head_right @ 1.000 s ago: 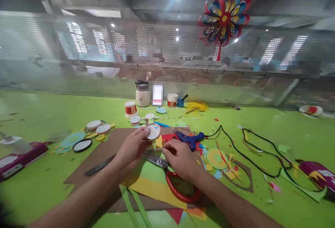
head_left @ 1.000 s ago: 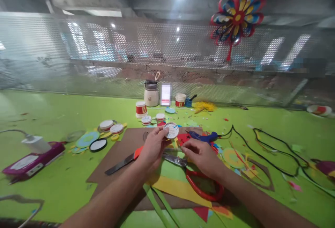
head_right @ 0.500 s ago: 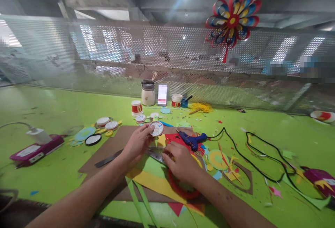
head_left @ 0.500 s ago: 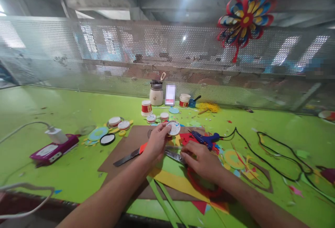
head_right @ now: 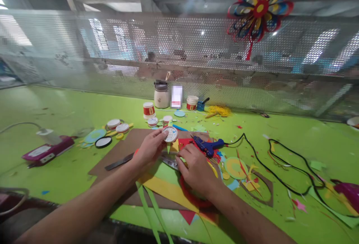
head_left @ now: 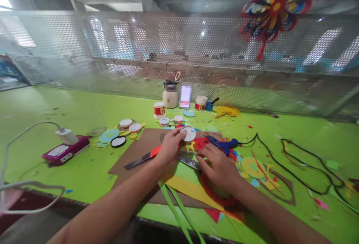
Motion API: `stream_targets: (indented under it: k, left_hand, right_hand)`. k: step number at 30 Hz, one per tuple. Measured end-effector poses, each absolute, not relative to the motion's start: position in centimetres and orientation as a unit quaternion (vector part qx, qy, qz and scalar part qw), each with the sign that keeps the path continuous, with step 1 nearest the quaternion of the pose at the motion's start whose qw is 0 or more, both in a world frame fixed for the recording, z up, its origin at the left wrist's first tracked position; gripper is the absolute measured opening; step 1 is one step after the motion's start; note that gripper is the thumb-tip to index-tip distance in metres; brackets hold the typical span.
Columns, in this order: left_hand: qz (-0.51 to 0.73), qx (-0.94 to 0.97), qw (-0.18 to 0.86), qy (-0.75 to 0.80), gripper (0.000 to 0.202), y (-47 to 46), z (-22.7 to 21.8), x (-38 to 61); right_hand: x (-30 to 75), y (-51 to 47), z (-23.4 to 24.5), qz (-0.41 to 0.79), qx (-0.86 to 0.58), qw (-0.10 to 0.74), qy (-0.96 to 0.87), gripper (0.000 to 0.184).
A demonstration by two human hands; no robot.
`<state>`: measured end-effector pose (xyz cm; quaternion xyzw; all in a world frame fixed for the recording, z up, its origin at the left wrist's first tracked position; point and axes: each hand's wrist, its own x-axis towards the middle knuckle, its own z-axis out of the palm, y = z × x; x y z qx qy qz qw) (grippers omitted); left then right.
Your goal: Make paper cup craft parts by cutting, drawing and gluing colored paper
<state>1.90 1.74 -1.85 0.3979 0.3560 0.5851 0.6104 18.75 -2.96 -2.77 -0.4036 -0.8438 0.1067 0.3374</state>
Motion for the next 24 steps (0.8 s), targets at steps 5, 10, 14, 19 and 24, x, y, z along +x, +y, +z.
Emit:
stream_targets:
  k: [5, 10, 14, 19, 24]
  left_hand:
    - [0.586, 0.411, 0.608, 0.343, 0.025, 1.7, -1.7, 1.8]
    - [0.581, 0.419, 0.612, 0.335, 0.023, 0.7, -0.2, 1.9]
    - [0.586, 0.420, 0.605, 0.339, 0.024, 0.5, 0.2, 1.9]
    - [0.589, 0.423, 0.596, 0.346, 0.026, 0.7, -0.3, 2.0]
    - [0.599, 0.423, 0.588, 0.340, 0.023, 1.0, -0.6, 2.0]
  right_hand:
    - [18.1, -3.2, -2.9, 0.123, -0.411, 0.346, -0.834, 0.012]
    - [17.3, -3.5, -2.7, 0.137, -0.402, 0.380, -0.822, 0.011]
    - [16.6, -4.3, -3.2, 0.147, -0.381, 0.397, -0.822, 0.013]
    - [16.6, -4.9, -4.0, 0.190, -0.397, 0.380, -0.814, 0.018]
    - [17.3, -6.2, 0.7, 0.263, -0.377, 0.390, -0.798, 0.017]
